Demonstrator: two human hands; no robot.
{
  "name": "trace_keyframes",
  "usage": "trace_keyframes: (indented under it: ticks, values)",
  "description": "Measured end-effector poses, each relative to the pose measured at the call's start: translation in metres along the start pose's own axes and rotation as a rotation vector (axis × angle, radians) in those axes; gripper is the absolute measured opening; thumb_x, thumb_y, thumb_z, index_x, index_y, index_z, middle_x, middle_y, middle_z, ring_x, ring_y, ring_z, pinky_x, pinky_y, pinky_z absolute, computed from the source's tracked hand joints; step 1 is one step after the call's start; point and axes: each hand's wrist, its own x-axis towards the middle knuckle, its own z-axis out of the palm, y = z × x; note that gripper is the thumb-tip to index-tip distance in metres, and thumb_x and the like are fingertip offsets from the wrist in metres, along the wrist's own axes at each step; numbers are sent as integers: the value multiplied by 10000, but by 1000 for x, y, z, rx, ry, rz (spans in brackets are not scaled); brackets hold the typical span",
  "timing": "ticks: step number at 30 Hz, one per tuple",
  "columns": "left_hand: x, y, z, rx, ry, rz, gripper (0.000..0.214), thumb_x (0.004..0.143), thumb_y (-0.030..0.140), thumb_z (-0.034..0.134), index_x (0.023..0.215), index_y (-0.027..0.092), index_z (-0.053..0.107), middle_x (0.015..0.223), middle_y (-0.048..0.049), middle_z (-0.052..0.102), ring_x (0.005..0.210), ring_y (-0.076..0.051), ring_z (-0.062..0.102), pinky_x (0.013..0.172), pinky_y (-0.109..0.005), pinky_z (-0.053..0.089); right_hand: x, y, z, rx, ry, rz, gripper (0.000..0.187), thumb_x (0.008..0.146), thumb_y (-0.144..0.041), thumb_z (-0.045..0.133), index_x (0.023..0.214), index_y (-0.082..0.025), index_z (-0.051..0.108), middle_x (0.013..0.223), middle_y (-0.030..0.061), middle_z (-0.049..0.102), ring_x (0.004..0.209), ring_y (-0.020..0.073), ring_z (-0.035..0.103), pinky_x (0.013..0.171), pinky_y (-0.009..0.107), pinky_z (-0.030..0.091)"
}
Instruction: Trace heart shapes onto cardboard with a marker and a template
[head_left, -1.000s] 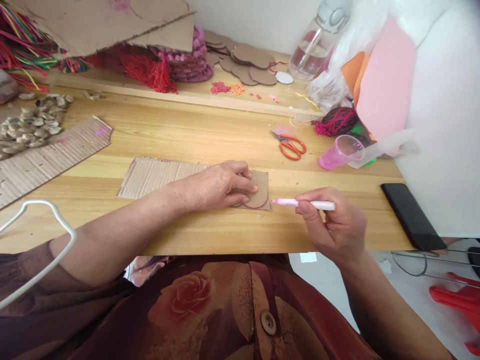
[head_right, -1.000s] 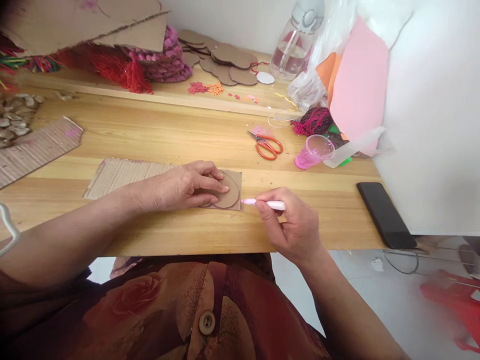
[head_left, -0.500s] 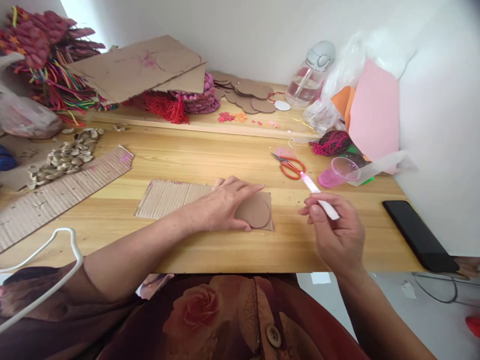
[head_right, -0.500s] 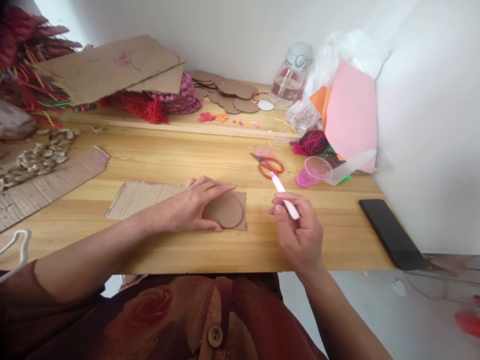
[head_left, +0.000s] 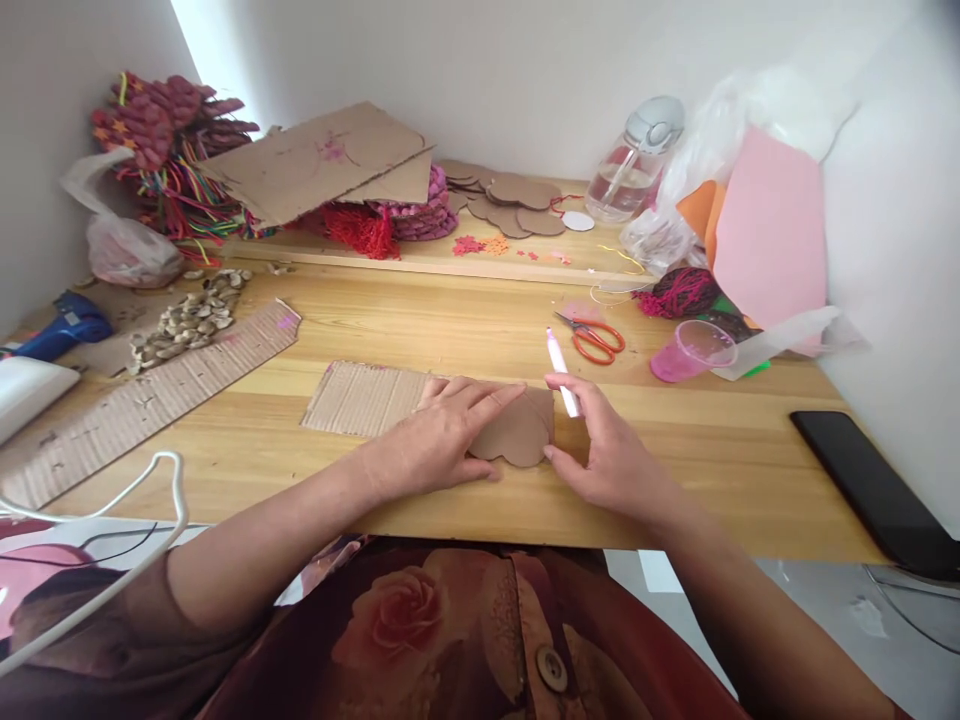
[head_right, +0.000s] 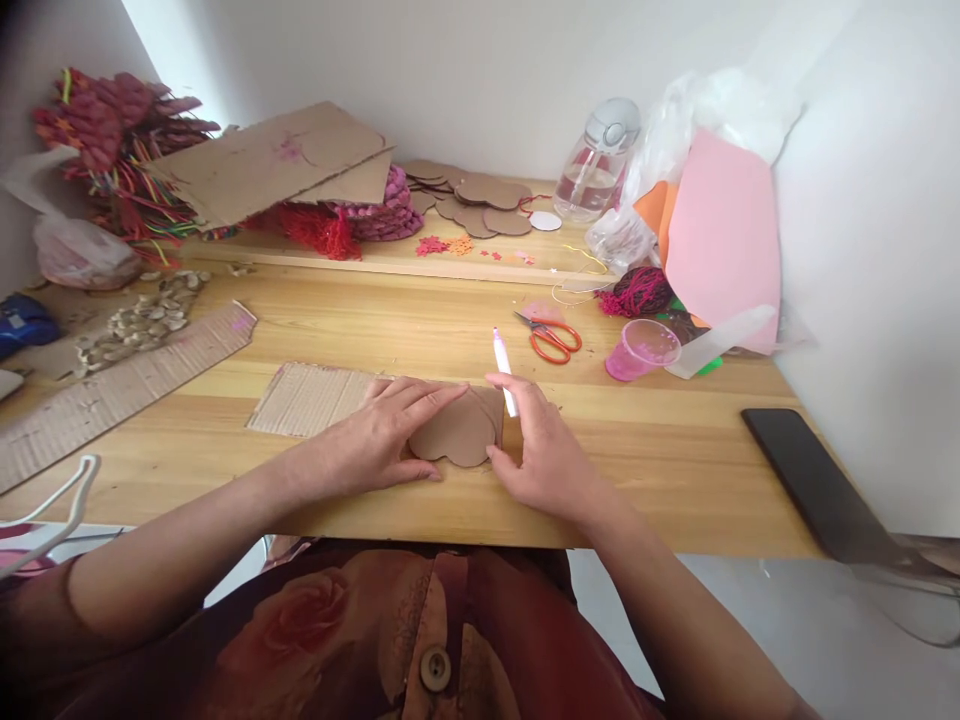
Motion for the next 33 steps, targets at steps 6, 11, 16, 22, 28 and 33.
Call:
trace_keyframes:
  ticks: [6, 11, 16, 22, 28, 33]
  values:
    - [13, 12, 3, 33, -37, -82, 993, 853, 360, 817, 1645, 254, 229, 1507, -184, 556, 1328, -375, 522, 1084, -543, 371, 8, 2, -7, 0, -162, 54, 881, 776, -233, 724, 1544, -271, 295, 1577, 170, 478, 1438, 376, 506, 1153, 606, 432]
    - [9, 18, -6, 124, -15, -66, 983, 859, 283, 789, 1651, 238, 207, 1396, -172, 640, 1247, -355, 583, 1051, -519, 411, 5, 0, -5, -11, -197, 49, 925, 769, -340, 797, 1532, -255, 281, 1577, 199, 467, 1444, 398, 492, 1155, 634, 407]
    - [-31, -2, -37, 238, 98, -180, 932, 891, 310, 745, 1660, 280, 218, 1387, -155, 647, 1227, -327, 612, 1061, -498, 445, -2, 0, -9, -11, -188, 38, 839, 796, -290, 752, 1509, -270, 310, 1552, 170, 497, 1421, 367, 519, 1143, 593, 433]
    - [-81, -31, -58, 118, 66, -288, 883, 886, 582, 688, 1634, 269, 337, 1412, -137, 659, 1249, -344, 620, 1112, -533, 460, -1, 19, -25, -199, -24, -6, 684, 824, -163, 624, 1470, -256, 420, 1410, 142, 630, 1177, 345, 666, 1009, 564, 507]
    - [-84, -33, -50, 6, 137, -433, 909, 865, 628, 665, 1628, 238, 361, 1548, -127, 571, 1317, -333, 620, 1143, -477, 478, -9, 14, -12, -109, 279, 132, 521, 878, -275, 670, 1372, -260, 505, 1343, 116, 680, 1023, 280, 738, 781, 405, 568]
    - [-87, -39, -42, -19, 182, -476, 926, 833, 605, 691, 1620, 230, 379, 1488, -140, 618, 1251, -330, 657, 1118, -501, 499, -27, -16, 8, -59, 307, 195, 440, 910, -311, 660, 1327, -244, 537, 1223, 105, 729, 937, 253, 768, 625, 325, 542]
